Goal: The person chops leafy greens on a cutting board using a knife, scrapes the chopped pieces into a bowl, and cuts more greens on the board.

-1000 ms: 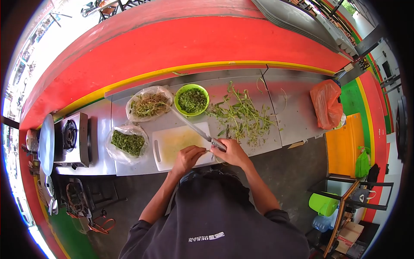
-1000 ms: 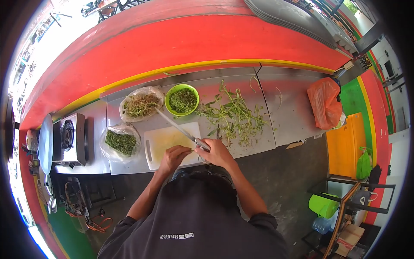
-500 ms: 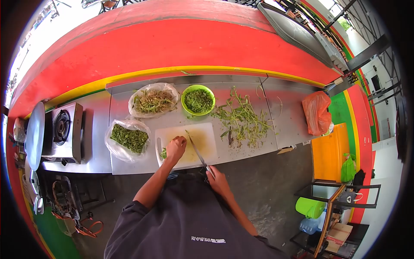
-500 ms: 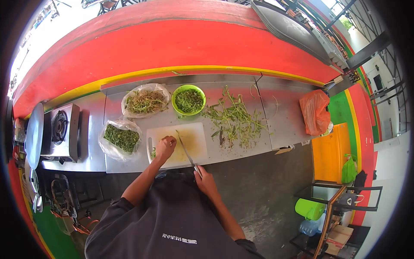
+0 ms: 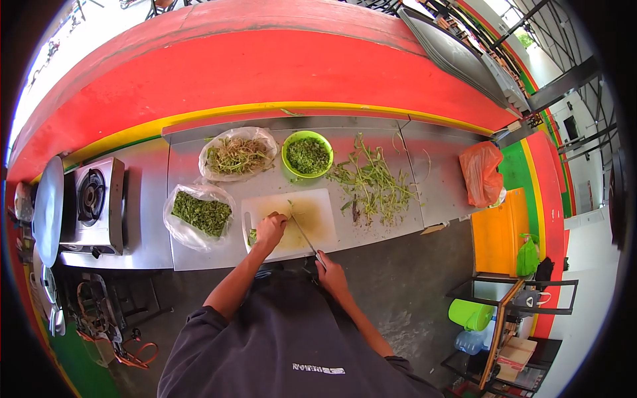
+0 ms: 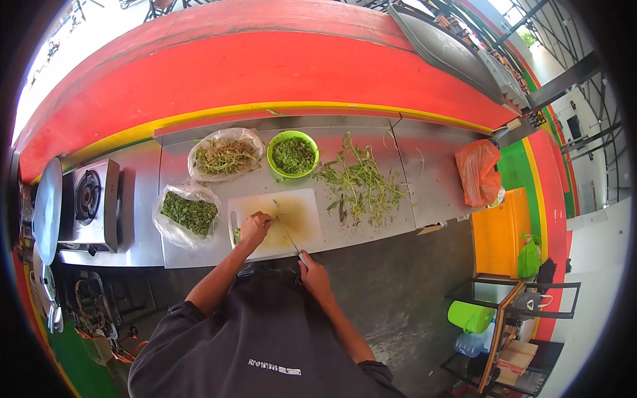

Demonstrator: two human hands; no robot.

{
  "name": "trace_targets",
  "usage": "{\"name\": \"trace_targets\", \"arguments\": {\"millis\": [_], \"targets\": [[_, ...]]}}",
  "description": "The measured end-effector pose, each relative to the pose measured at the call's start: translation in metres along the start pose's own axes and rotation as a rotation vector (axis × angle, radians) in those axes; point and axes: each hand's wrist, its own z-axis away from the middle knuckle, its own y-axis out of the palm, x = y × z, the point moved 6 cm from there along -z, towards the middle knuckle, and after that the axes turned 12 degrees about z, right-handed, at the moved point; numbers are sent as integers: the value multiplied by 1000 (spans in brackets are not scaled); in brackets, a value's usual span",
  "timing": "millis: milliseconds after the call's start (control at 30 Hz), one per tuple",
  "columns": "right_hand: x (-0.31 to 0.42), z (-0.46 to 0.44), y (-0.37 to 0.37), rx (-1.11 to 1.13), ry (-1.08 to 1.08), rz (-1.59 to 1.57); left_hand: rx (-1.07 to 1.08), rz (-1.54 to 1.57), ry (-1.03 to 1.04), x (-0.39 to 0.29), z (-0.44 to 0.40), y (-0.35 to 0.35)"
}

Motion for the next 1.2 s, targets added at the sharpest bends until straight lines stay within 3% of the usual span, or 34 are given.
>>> {"name": "trace_targets", "arguments": {"millis": [433,633,733,867,933,1033,1133,1200], "targets": [[18,-15,4,61,84,204,91,-4,14,6,9,6],[18,-19,-5,-99,-31,-58,4,-53,239,-14,17,-9],[11,-8,-15,-191,-13,-207,-53,23,208,-17,2,-13],[-9,10,-13,-216,172,-241,-142,120,238,-29,-29,-11],[-17,15,-7,-185,252,-271,16,-8,242,-17,-44,10],[-25,21,4,-206,262,-346,111,89,240,8,-61,20],[-31,25,10,-238,294,-391,83,211,313,22,-70,3],[-33,28,14,-263,301,-442,-87,284,272,25,-78,-38]]}}
